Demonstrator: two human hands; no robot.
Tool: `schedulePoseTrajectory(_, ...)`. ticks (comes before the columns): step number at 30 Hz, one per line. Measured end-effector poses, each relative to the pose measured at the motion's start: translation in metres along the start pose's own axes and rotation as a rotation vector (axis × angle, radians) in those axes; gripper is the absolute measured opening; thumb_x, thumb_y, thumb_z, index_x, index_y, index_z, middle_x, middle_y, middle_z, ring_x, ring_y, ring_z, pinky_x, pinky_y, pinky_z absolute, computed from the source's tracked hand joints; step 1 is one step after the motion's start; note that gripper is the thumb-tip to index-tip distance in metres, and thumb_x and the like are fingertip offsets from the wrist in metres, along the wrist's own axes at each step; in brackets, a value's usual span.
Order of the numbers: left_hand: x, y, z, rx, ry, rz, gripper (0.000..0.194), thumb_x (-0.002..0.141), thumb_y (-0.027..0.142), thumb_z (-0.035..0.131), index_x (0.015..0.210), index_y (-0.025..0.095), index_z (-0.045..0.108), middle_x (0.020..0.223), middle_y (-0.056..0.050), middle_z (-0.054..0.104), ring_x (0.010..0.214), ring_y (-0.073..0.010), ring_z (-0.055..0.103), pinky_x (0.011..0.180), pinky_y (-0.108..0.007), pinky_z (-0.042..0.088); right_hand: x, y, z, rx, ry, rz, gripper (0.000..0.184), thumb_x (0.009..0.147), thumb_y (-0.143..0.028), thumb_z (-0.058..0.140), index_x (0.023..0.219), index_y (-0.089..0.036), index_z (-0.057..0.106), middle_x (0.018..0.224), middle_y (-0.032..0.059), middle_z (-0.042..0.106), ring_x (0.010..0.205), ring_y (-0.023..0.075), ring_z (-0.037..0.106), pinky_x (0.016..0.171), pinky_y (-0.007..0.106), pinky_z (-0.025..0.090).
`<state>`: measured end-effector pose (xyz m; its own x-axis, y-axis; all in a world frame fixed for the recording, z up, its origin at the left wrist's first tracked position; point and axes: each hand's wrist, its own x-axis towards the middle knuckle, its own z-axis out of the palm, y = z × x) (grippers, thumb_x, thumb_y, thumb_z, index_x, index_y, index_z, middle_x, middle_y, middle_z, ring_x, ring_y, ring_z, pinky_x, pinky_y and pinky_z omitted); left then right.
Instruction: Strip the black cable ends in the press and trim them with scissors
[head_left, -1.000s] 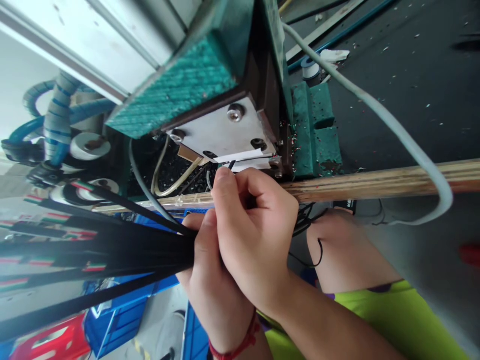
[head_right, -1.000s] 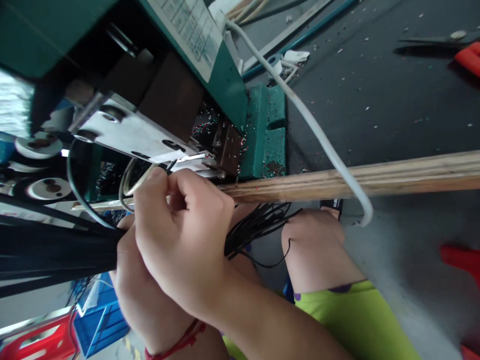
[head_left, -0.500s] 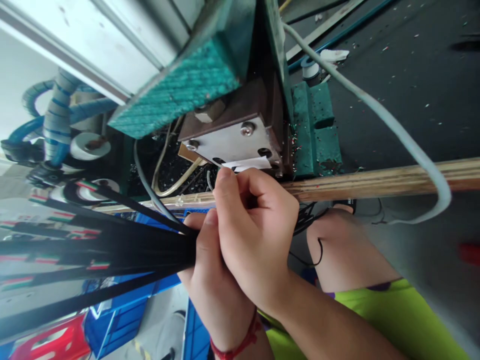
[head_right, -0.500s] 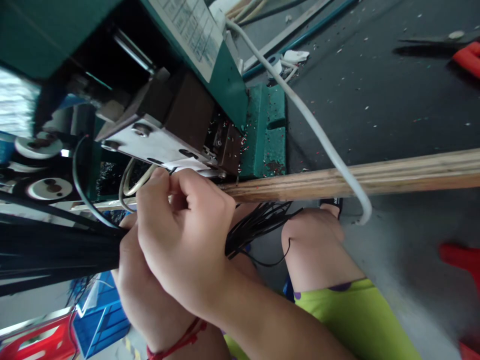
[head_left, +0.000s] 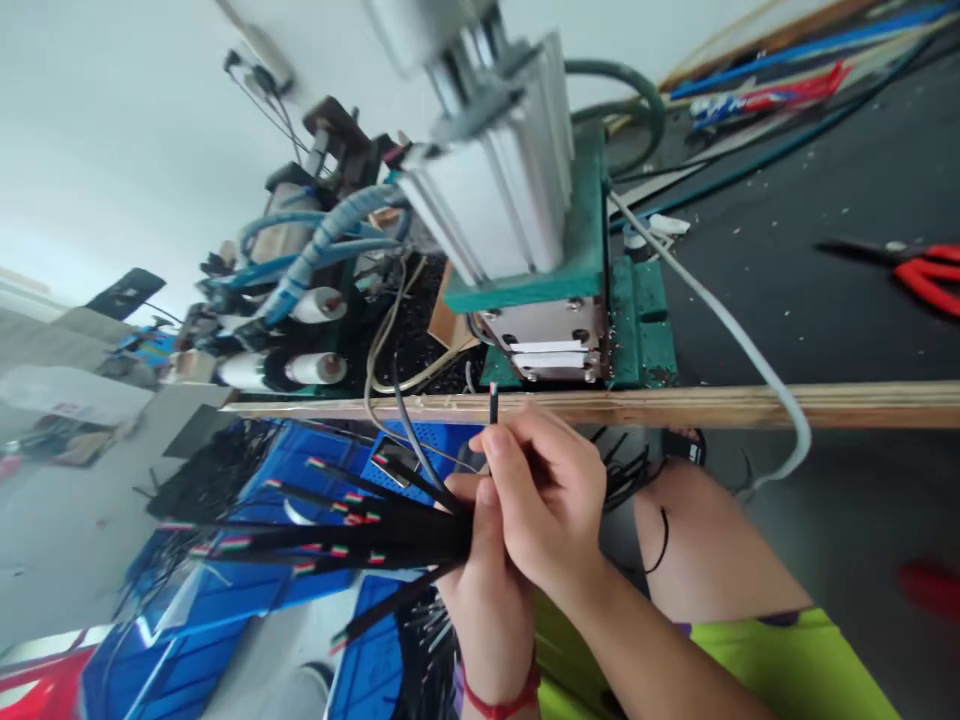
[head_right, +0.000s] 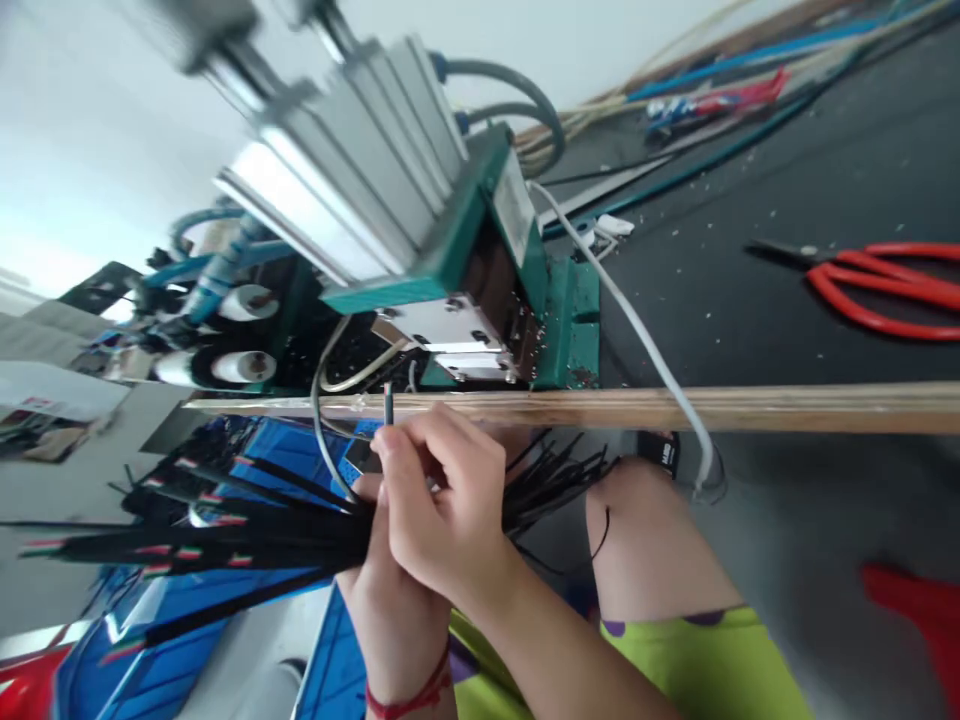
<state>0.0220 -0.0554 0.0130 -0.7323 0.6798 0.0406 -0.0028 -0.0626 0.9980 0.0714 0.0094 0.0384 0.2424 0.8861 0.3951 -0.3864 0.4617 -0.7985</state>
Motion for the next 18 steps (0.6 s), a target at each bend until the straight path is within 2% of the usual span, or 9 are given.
schedulePoseTrajectory(3, -0.011, 0.006, -0.016, -0.132, 0.020, -0.056, 0.039, 0.082, 0.058, 0.105, 0.096, 0.026, 0.088, 0.093, -0.003, 0.086, 0.086, -0.0253, 0.089, 0.073, -0.028, 0.075, -0.015, -0.014, 0.001, 0.016, -0.060, -0.036, 0.023, 0.108, -0.018, 0.068, 0.087, -0.023, 0.076, 0.072, -0.0036, 0.066, 0.062, 0.0122, 0.064, 0.058, 0.025, 0.050)
schedulePoseTrajectory(5, -0.017, 0.012, -0.026, -0.206, -0.006, -0.076, 0.041, 0.078, 0.058, 0.108, 0.095, 0.027, 0.088, 0.091, -0.002, 0.084, 0.091, -0.0250, 0.088, 0.079, -0.027, 0.075, -0.024, -0.023, 0.002, 0.032, -0.096, -0.042, 0.023, 0.109, -0.020, 0.069, 0.088, -0.023, 0.076, 0.075, -0.0028, 0.068, 0.064, 0.0123, 0.066, 0.057, 0.024, 0.051)
schedulePoseTrajectory(9, -0.026, 0.025, -0.043, -0.226, -0.082, -0.023, 0.038, 0.083, 0.057, 0.105, 0.089, 0.024, 0.087, 0.092, -0.003, 0.083, 0.091, -0.0231, 0.086, 0.088, -0.030, 0.074, -0.038, -0.040, 0.005, 0.037, -0.155, -0.059, 0.024, 0.111, -0.023, 0.068, 0.088, -0.023, 0.076, 0.075, -0.0022, 0.067, 0.065, 0.0126, 0.067, 0.058, 0.023, 0.053)
schedulePoseTrajectory(14, -0.040, 0.040, -0.060, -0.237, -0.187, 0.054, 0.036, 0.094, 0.053, 0.098, 0.084, 0.021, 0.082, 0.086, -0.002, 0.078, 0.075, -0.0155, 0.074, 0.072, -0.023, 0.066, -0.053, -0.060, 0.006, 0.036, -0.208, -0.100, 0.026, 0.111, -0.023, 0.068, 0.085, -0.022, 0.072, 0.073, -0.0027, 0.064, 0.063, 0.0119, 0.063, 0.056, 0.023, 0.050)
schedulePoseTrajectory(18, -0.051, 0.051, -0.072, -0.182, -0.105, 0.116, 0.040, 0.090, 0.053, 0.101, 0.081, 0.021, 0.078, 0.075, 0.001, 0.070, 0.070, -0.0176, 0.071, 0.075, -0.030, 0.067, -0.062, -0.073, 0.005, 0.022, -0.277, -0.087, 0.028, 0.114, -0.025, 0.061, 0.092, -0.023, 0.078, 0.078, 0.0005, 0.071, 0.068, 0.0153, 0.067, 0.061, 0.028, 0.055)
